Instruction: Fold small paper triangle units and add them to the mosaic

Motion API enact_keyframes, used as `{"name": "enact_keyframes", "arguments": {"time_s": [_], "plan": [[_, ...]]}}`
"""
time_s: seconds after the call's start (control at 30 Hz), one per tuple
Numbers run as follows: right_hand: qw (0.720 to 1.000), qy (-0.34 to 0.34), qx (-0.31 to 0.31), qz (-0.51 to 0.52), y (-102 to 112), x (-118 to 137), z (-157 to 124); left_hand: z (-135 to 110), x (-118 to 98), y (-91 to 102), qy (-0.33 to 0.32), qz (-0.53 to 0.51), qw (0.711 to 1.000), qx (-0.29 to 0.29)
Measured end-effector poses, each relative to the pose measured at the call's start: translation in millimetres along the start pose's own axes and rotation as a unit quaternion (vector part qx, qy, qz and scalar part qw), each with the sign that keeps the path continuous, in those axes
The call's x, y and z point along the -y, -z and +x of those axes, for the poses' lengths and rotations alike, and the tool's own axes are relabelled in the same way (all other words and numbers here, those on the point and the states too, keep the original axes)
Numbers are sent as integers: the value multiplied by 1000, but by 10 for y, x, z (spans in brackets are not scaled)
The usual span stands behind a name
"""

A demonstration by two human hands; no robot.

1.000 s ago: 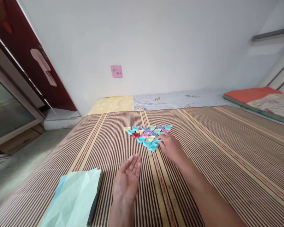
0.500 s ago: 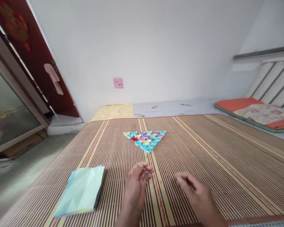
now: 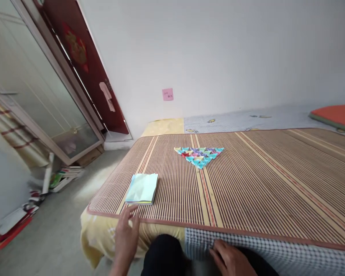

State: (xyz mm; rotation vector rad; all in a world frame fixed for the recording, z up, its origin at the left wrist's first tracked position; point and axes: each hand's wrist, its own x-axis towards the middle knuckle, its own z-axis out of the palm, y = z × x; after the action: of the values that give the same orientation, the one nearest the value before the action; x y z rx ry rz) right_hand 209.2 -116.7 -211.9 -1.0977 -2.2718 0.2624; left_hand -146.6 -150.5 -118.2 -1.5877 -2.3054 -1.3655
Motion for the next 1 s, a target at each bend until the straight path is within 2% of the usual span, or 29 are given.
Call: {"name": "enact_keyframes", "arguments": {"time_s": [0.07, 0.2, 0.3, 0.4, 0.5, 0.73, 0.87, 1.0], "plan": [[1000, -9, 4, 4, 9, 3, 62, 277, 98, 33, -41, 17, 999, 26], [1000, -12, -4, 2, -20, 10, 48, 812, 184, 15, -113, 46, 981, 149], [1000, -24, 1, 11, -9, 31, 17, 1136, 266, 100, -131, 75, 960, 237], [999, -43, 5, 30, 17, 49, 22, 1336, 357, 234, -127, 104, 944, 288], [997, -62, 5, 52, 24, 58, 50, 1394, 422, 279, -127, 121, 930, 323], [995, -76, -10, 65, 18, 67, 53, 1360, 508, 149, -121, 128, 922, 345], [997, -64, 10, 34, -10, 45, 37, 1367, 483, 142, -97, 94, 934, 332], [997, -67, 11, 37, -32, 29, 36, 1399, 316, 209, -50, 24, 958, 280]]}}
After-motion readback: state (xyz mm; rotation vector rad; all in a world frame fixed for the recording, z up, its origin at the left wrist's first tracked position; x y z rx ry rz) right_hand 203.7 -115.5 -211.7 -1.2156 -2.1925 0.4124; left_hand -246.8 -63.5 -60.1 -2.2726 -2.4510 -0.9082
